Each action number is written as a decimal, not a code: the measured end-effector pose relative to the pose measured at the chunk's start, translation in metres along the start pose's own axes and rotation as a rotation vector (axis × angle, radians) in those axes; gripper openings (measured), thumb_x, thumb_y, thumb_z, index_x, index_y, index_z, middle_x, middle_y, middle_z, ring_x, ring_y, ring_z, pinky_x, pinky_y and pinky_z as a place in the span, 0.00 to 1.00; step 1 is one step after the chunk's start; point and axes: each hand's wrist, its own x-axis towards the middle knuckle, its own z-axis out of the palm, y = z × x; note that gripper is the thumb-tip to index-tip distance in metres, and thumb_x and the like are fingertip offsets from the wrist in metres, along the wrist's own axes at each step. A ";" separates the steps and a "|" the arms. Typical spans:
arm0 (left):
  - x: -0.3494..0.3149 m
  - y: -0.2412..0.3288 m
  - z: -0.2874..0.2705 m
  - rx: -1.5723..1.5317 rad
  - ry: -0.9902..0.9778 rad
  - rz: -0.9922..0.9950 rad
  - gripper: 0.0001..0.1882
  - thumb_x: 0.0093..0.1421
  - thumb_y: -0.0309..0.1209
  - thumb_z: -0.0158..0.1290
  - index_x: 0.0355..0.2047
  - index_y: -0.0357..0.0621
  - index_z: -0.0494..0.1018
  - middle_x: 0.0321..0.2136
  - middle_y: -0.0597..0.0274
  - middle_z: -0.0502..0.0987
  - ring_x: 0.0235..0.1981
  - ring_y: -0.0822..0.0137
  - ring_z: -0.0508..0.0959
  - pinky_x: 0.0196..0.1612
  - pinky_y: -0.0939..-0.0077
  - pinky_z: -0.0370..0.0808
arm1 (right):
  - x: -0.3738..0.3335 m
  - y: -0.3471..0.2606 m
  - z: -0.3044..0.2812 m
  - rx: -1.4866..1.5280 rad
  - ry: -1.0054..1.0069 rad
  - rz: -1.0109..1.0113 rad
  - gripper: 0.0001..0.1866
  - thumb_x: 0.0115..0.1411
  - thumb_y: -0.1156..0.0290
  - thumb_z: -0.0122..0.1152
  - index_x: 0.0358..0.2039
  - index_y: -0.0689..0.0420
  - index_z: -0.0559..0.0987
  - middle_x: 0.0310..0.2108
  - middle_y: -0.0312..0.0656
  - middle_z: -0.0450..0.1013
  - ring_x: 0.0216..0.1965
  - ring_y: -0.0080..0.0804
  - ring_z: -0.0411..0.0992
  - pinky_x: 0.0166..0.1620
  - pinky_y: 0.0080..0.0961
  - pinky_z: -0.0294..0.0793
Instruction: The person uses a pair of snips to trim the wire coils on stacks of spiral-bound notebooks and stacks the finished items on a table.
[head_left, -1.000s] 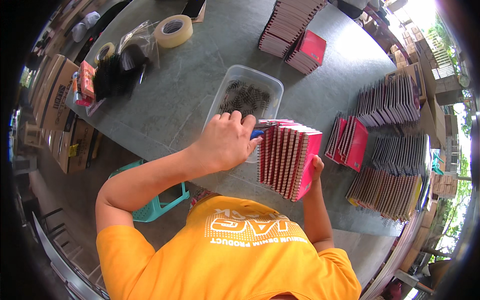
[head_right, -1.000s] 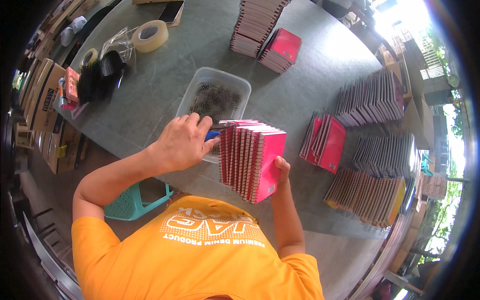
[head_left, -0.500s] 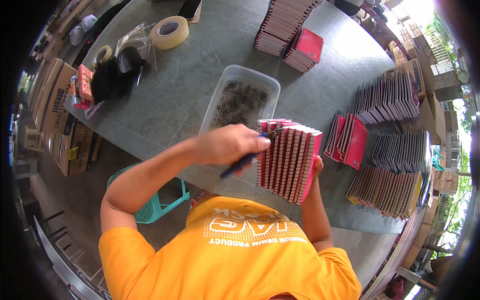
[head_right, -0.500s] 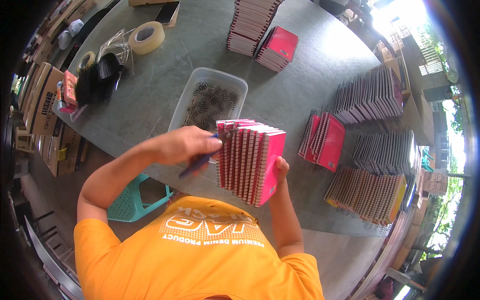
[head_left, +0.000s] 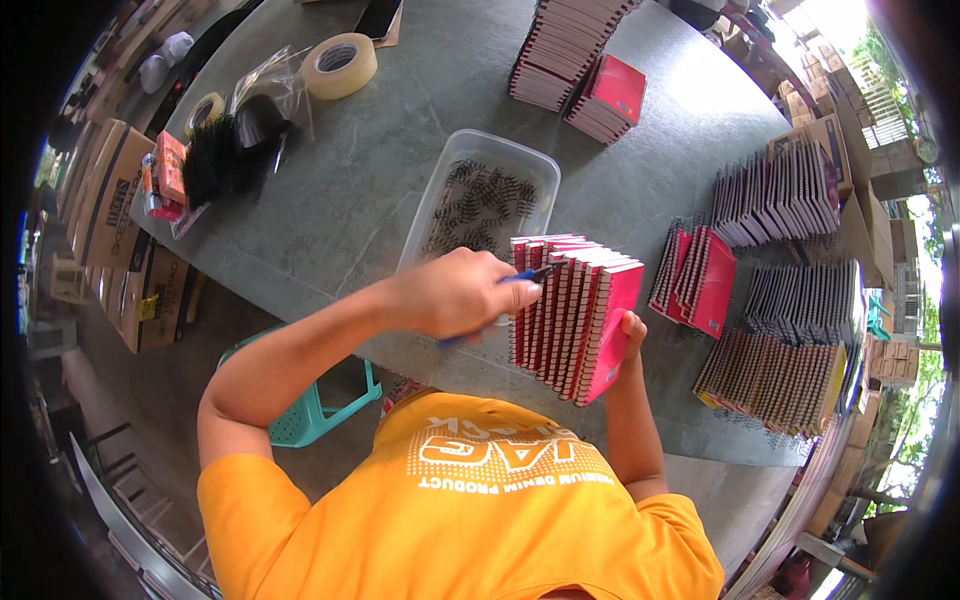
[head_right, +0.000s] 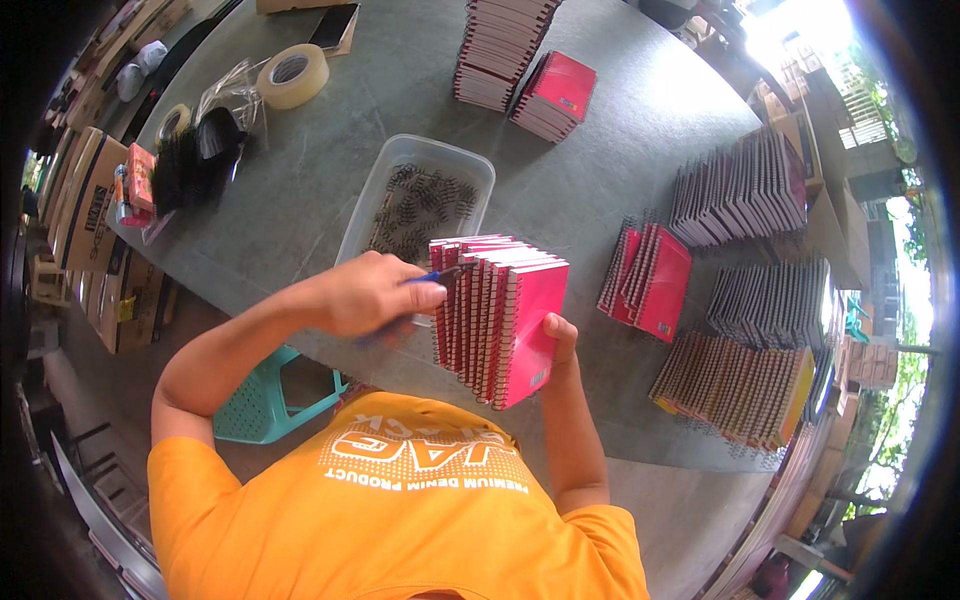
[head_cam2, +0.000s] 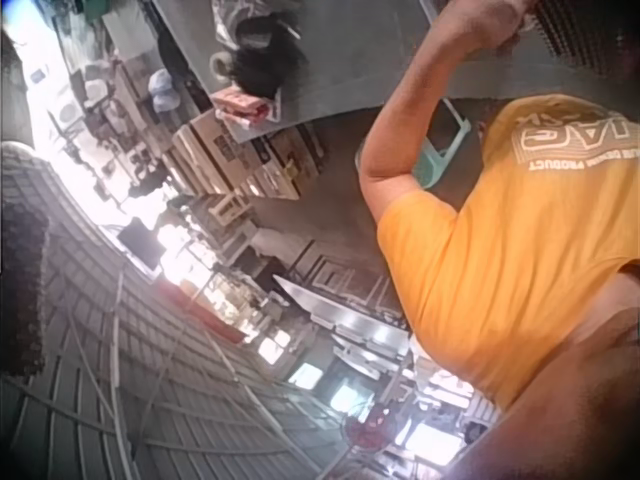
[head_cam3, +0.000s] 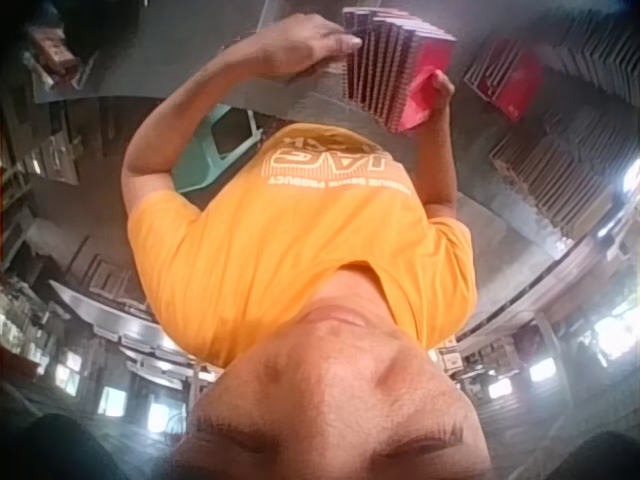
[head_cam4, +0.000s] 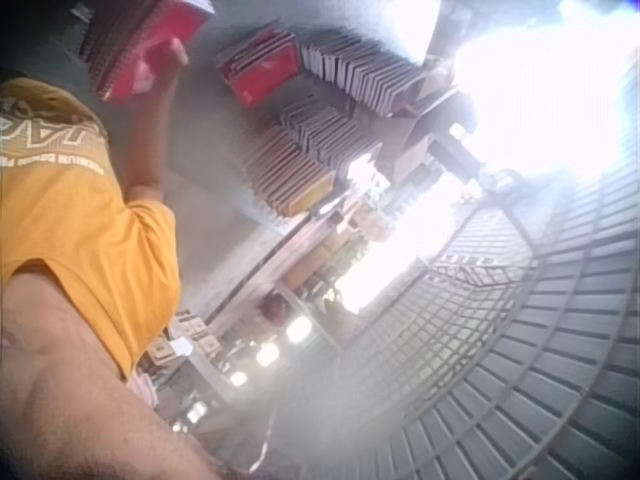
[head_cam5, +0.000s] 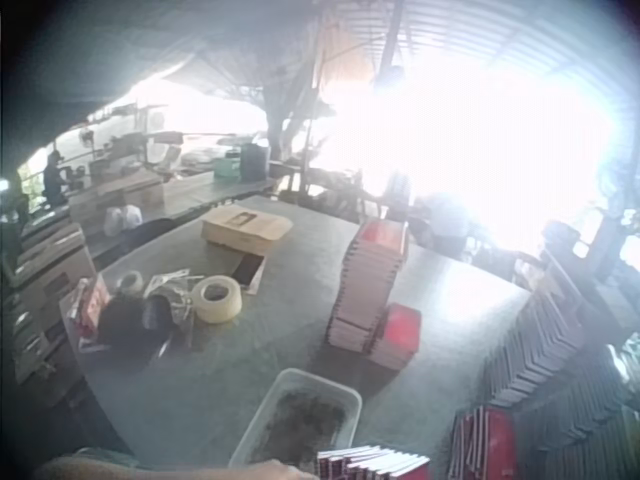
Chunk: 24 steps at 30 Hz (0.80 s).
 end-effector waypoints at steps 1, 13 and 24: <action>0.002 -0.006 0.006 0.288 0.250 0.134 0.26 0.61 0.49 0.41 0.35 0.32 0.71 0.25 0.49 0.74 0.29 0.62 0.77 0.32 0.71 0.73 | 0.000 0.001 0.001 -0.005 0.024 -0.005 0.35 0.49 0.58 0.59 0.53 0.66 0.62 0.46 0.53 0.68 0.44 0.42 0.71 0.46 0.38 0.73; 0.003 -0.009 0.013 0.031 0.151 0.170 0.23 0.61 0.46 0.42 0.36 0.33 0.71 0.27 0.45 0.74 0.30 0.52 0.76 0.36 0.65 0.72 | -0.001 0.003 -0.010 0.051 -0.021 0.017 0.34 0.50 0.58 0.58 0.52 0.66 0.63 0.46 0.53 0.68 0.43 0.43 0.71 0.46 0.38 0.72; 0.003 -0.010 0.000 -0.492 -0.243 0.008 0.25 0.61 0.47 0.42 0.34 0.33 0.71 0.28 0.51 0.74 0.30 0.62 0.76 0.34 0.71 0.74 | -0.001 0.004 -0.007 0.072 -0.034 0.023 0.34 0.50 0.58 0.59 0.52 0.66 0.63 0.46 0.53 0.68 0.44 0.43 0.70 0.47 0.38 0.71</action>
